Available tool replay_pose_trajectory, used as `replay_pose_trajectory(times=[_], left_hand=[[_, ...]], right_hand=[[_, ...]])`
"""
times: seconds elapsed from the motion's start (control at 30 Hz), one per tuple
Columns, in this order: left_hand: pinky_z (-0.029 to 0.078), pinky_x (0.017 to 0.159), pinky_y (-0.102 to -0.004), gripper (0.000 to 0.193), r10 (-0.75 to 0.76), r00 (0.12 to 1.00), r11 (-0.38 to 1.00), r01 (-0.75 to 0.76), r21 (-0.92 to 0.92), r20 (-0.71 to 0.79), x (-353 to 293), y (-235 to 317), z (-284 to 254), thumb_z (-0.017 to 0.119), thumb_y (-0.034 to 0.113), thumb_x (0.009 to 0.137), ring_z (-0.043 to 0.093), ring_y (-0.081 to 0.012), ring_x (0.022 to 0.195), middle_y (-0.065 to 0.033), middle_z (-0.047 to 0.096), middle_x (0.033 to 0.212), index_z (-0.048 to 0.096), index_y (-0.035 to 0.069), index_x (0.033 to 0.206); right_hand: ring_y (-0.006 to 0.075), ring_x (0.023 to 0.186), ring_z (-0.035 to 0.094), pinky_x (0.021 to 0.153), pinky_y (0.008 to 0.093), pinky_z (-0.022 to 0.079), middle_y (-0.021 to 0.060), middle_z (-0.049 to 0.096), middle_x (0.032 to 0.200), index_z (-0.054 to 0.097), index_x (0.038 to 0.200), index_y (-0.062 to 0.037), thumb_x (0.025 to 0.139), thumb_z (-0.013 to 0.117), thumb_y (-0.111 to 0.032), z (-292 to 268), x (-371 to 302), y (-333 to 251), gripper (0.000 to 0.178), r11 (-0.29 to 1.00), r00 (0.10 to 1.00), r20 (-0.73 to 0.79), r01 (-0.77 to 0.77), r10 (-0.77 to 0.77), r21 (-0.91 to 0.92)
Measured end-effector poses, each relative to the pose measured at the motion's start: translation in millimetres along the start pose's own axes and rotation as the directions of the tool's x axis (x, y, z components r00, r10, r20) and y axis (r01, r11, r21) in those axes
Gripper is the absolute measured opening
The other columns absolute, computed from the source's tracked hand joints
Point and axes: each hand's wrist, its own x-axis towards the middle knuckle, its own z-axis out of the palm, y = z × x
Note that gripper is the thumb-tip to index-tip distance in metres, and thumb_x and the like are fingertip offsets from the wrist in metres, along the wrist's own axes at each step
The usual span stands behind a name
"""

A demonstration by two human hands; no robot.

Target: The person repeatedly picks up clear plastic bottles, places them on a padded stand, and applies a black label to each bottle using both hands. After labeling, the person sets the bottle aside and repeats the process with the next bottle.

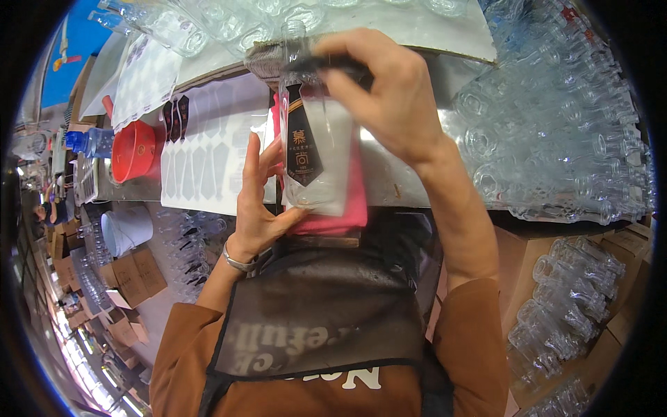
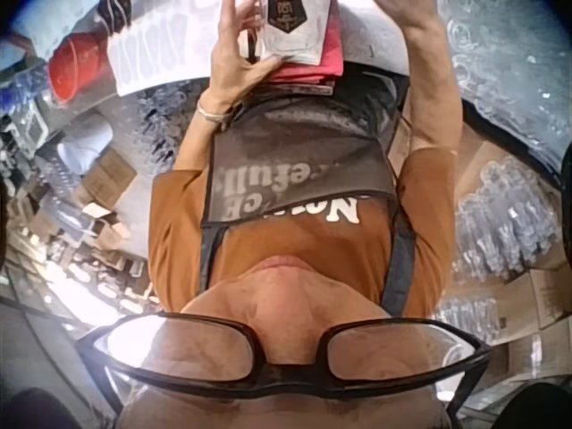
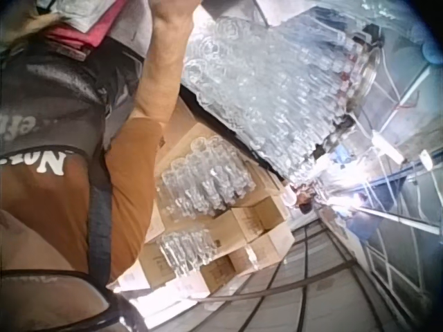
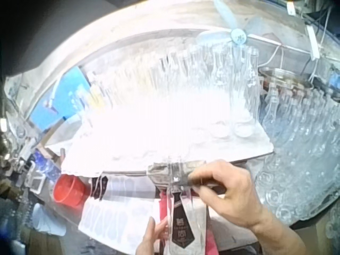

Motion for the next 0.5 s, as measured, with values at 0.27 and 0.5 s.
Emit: replay_pose_trajectory(times=[0.27, 0.5], left_hand=[[0.044, 0.110, -0.0396, 0.103, -0.005, 1.000, 0.999, 0.004, -0.033, -0.023, -6, -6, -1, 0.082, -0.001, 0.071, 0.052, -0.0295, 0.134, -0.0177, 0.042, 0.154, 0.023, -0.001, 0.156], [0.049, 0.105, -0.0394, 0.095, 0.040, 0.997, 0.999, -0.042, -0.027, -0.070, -2, -4, 4, 0.084, 0.003, 0.071, 0.057, -0.0299, 0.127, -0.0175, 0.041, 0.155, 0.035, 0.000, 0.152]], right_hand=[[0.0310, 0.092, 0.067, 0.079, 0.0397, 0.054, 0.0152, 0.071, 0.107, 0.070, 0.102, -0.0029, 0.068, 0.068, 0.006, 2, -79, -26, 0.035, 0.964, 0.966, 0.112, 0.244, -0.233, -0.106], [0.0293, 0.085, 0.065, 0.073, 0.0409, 0.054, 0.0111, 0.068, 0.105, 0.073, 0.103, -0.0050, 0.075, 0.072, -0.006, 27, -87, -62, 0.028, 0.854, 0.895, 0.226, 0.437, -0.384, -0.282]])
